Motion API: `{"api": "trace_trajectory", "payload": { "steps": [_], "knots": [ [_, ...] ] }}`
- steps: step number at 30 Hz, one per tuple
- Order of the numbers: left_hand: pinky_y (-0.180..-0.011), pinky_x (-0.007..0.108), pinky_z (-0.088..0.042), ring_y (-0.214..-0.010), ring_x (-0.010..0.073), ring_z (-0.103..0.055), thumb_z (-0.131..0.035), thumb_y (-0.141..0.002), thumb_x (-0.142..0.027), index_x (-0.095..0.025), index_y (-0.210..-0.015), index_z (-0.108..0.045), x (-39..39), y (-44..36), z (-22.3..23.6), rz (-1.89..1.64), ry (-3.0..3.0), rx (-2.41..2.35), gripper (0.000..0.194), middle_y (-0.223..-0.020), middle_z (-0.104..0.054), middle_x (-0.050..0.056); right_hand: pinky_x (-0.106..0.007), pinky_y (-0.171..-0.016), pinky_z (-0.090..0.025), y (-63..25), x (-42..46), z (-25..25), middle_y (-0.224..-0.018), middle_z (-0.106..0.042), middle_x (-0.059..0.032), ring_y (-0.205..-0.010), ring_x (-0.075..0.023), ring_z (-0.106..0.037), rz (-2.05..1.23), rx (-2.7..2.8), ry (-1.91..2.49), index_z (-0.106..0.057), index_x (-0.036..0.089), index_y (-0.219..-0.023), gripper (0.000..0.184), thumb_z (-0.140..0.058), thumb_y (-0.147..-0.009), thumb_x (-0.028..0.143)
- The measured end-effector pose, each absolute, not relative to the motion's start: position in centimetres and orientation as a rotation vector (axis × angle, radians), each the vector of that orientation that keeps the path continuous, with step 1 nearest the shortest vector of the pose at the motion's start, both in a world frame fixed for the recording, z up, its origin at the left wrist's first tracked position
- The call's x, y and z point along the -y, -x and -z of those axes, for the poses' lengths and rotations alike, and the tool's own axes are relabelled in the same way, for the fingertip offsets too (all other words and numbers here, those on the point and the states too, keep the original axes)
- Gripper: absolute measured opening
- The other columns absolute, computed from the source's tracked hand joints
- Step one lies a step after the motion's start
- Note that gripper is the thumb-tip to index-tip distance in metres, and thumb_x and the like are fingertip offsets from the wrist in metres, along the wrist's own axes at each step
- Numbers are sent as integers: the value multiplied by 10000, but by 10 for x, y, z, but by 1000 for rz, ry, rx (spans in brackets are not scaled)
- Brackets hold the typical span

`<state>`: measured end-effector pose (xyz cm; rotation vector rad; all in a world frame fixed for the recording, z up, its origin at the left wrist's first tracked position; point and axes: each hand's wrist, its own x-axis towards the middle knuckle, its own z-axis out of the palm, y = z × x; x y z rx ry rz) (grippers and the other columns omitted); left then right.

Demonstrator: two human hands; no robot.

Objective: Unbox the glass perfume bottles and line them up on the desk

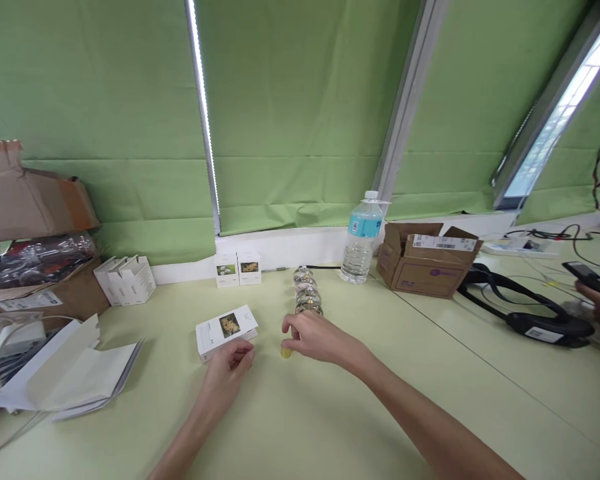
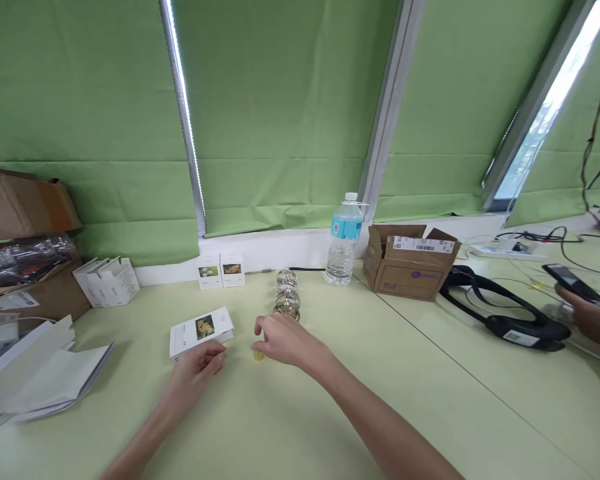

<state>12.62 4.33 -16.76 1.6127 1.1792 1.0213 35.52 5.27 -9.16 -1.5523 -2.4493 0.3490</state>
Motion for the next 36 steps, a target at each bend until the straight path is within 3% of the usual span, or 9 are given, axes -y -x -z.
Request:
{"api": "trace_trajectory", "payload": {
  "steps": [6,10,15,26,36],
  "knots": [
    [-720,283,-459,-794,184,-594,-573,-810,-463,-188,-942,-652,-42,-126,168,-1000,-1628,-1193,316,-877,-667,45,-231,-592,-325,-345,-49,99,-858,-682,-45,-788,-169,-619,-163,2567,1581,-651,183,-902,123,-551,-848,232],
    [-740,298,-469,-816,194,-606,-570,-815,-461,-182,-944,-650,-45,-124,171,-998,-1641,-1192,318,-881,-669,52,-253,-639,-327,-353,-53,87,-944,-664,-67,-863,-187,-606,37,2526,1665,-624,178,-938,159,-471,-912,210],
    [-737,290,-471,-829,195,-615,-571,-813,-460,-192,-922,-657,-45,-123,172,-990,-1665,-1207,302,-874,-674,43,-273,-635,-333,-367,-59,90,-967,-648,-114,-884,-222,-601,195,2496,1827,-629,149,-911,170,-470,-879,97],
    [-749,283,-466,-838,194,-615,-540,-831,-446,-202,-913,-667,-41,-124,164,-947,-1712,-1226,287,-897,-683,34,-263,-575,-326,-362,-60,102,-864,-677,-99,-768,-205,-630,293,2557,1871,-634,145,-889,295,-444,-778,-52],
    [-749,280,-471,-831,193,-623,-544,-821,-443,-205,-908,-671,-44,-124,168,-960,-1708,-1235,284,-904,-694,36,-265,-618,-351,-361,-62,99,-922,-687,-117,-821,-222,-640,278,2532,1876,-637,145,-908,280,-438,-820,-31]
  ]
}}
